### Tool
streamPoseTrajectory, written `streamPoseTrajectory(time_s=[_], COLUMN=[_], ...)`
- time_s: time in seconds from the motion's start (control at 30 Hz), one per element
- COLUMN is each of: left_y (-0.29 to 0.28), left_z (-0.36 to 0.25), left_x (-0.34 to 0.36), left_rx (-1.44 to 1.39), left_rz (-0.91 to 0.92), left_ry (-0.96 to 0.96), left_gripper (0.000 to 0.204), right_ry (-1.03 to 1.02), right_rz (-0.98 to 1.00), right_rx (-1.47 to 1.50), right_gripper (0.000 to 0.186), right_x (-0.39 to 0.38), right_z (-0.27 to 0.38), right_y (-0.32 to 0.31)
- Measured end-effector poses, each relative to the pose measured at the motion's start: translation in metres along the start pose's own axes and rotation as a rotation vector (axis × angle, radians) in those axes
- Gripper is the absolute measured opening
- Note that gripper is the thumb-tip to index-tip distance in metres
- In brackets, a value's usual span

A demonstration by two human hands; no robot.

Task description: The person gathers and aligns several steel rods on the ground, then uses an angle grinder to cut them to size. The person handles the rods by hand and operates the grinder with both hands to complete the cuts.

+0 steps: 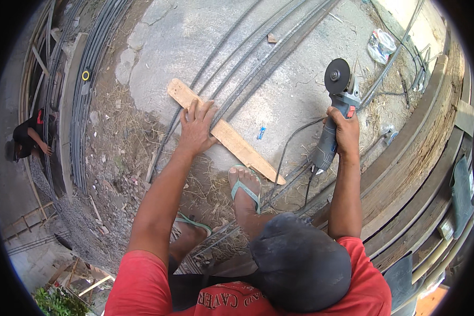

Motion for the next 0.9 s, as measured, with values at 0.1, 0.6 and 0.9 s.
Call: streamPoseTrajectory(time_s=[0.1,0.6,0.9], left_y=[0.007,0.003,0.012], left_z=[0.005,0.006,0.021], left_x=[0.001,0.001,-0.029], left_rx=[-0.025,-0.098,-0.432], left_rz=[0.02,0.039,-0.226], left_ry=[-0.023,-0.018,-0.186], left_gripper=[0.099,0.098,0.106], right_ry=[-0.03,-0.118,-0.11], right_rz=[-0.002,0.043,-0.003], right_rx=[-0.037,-0.121,-0.055], right_gripper=[0.03,0.03,0.034], right_x=[-0.001,-0.013,-0.012], right_z=[0.005,0.021,0.012], right_y=[0.002,0.026,0.018])
Point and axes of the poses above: each hand's wrist, its own x-axis towards the middle knuckle, its own y-axis out of the palm, z = x × y, the point moved 4 cm from there along x, towards the middle knuckle, and after that the axes turned 6 degrees about -y, right-handed, at the moved point
